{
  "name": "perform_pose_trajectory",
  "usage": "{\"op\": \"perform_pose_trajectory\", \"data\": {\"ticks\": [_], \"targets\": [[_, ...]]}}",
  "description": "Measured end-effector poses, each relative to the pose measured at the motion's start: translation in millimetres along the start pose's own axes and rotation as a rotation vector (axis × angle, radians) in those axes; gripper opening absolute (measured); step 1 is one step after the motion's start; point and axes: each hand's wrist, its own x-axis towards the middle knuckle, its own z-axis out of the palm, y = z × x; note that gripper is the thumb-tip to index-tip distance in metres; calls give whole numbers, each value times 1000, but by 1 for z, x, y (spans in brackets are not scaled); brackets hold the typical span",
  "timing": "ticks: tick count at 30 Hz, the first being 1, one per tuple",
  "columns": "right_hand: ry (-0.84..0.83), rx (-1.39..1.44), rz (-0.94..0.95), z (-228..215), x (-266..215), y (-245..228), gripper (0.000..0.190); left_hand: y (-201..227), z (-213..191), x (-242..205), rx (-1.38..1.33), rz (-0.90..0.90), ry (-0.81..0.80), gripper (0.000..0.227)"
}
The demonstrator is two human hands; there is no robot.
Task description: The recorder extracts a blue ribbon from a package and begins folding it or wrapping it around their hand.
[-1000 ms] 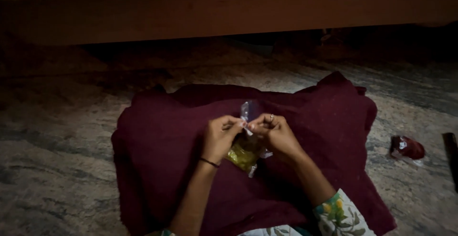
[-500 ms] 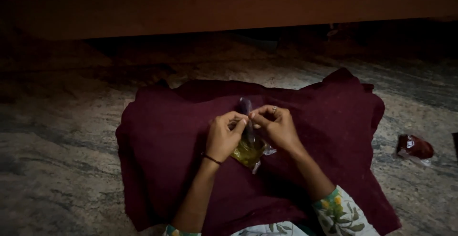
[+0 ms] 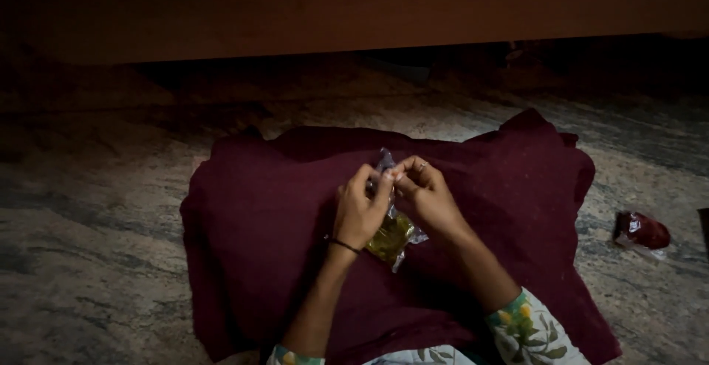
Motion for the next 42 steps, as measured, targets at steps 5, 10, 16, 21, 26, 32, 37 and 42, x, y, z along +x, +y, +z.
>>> {"op": "perform_pose_trajectory", "data": {"ticks": [5, 10, 16, 21, 26, 32, 37, 42], "targets": [[-28, 692, 181, 2, -2, 3, 8, -47, 22, 15, -499, 44, -82, 29], [-220, 1103, 126, -6, -6, 14, 10, -13, 0, 9, -958, 111, -336, 26], [-473, 1118, 106, -13, -10, 1, 12, -77, 2, 13, -1374, 32, -566, 23], [-491, 994, 272, -20, -15, -6, 10, -28, -16, -9, -1425, -141, -565, 24], [-607, 1111, 195, -22, -17, 0, 15, -26, -11, -22, -1620, -222, -516, 21], [-463, 1104, 212, -15, -21, -6, 20, -6, -9, -35, -1814, -221, -413, 27], [-515, 1152, 135, -16, -25, 3, 24, 9, -9, -42, -1835, -168, -368, 35], [-516, 1308, -38, -22, -27, 19, 26, 8, 0, -51, -2063, -116, -438, 41]]}}
